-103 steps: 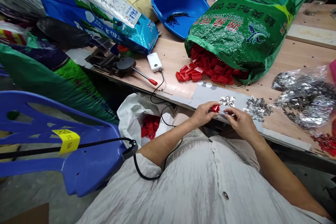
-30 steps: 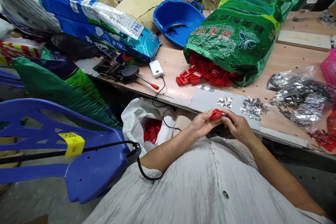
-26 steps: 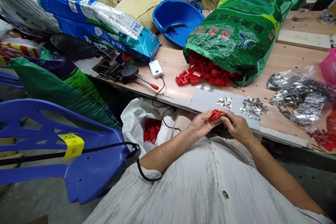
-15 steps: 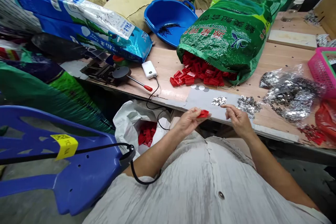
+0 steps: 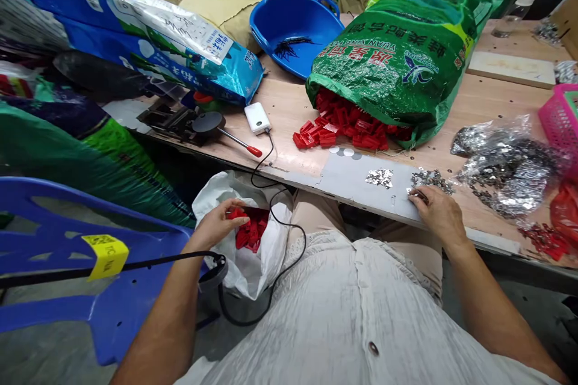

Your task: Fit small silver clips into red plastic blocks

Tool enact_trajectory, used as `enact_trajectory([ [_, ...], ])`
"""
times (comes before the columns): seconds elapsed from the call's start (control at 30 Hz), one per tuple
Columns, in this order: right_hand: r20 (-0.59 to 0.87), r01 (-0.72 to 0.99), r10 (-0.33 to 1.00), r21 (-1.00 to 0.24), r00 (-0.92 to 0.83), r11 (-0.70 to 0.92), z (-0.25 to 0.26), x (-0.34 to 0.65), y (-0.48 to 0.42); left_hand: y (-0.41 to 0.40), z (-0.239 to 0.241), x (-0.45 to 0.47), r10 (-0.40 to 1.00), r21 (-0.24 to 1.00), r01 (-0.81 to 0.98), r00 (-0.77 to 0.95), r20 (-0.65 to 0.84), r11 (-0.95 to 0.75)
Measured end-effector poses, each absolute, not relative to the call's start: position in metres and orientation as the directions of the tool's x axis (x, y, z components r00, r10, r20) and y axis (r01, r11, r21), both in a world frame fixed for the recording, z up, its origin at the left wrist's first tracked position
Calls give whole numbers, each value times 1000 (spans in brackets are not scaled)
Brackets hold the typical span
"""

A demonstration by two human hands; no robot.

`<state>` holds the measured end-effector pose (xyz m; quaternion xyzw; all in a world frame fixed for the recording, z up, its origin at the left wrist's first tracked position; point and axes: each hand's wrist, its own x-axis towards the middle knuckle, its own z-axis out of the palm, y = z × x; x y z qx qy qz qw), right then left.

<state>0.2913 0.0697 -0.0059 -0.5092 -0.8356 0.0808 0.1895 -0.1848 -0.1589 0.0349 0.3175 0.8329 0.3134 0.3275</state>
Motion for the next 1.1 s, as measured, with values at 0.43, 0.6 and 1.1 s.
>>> enact_trajectory([
  [0.43, 213, 833, 886, -304, -413, 462, -10, 290, 73, 10, 52, -61, 964, 883, 469, -219, 153, -33],
  [0.6, 253, 808, 870, -329, -423, 489, -10, 291, 73, 96, 36, -16, 963, 647, 728, 69, 262, -228],
  [1.1, 273, 689, 928, -623, -254, 371, -4, 287, 68, 134, 13, 4, 959, 569, 783, 117, 259, -250],
])
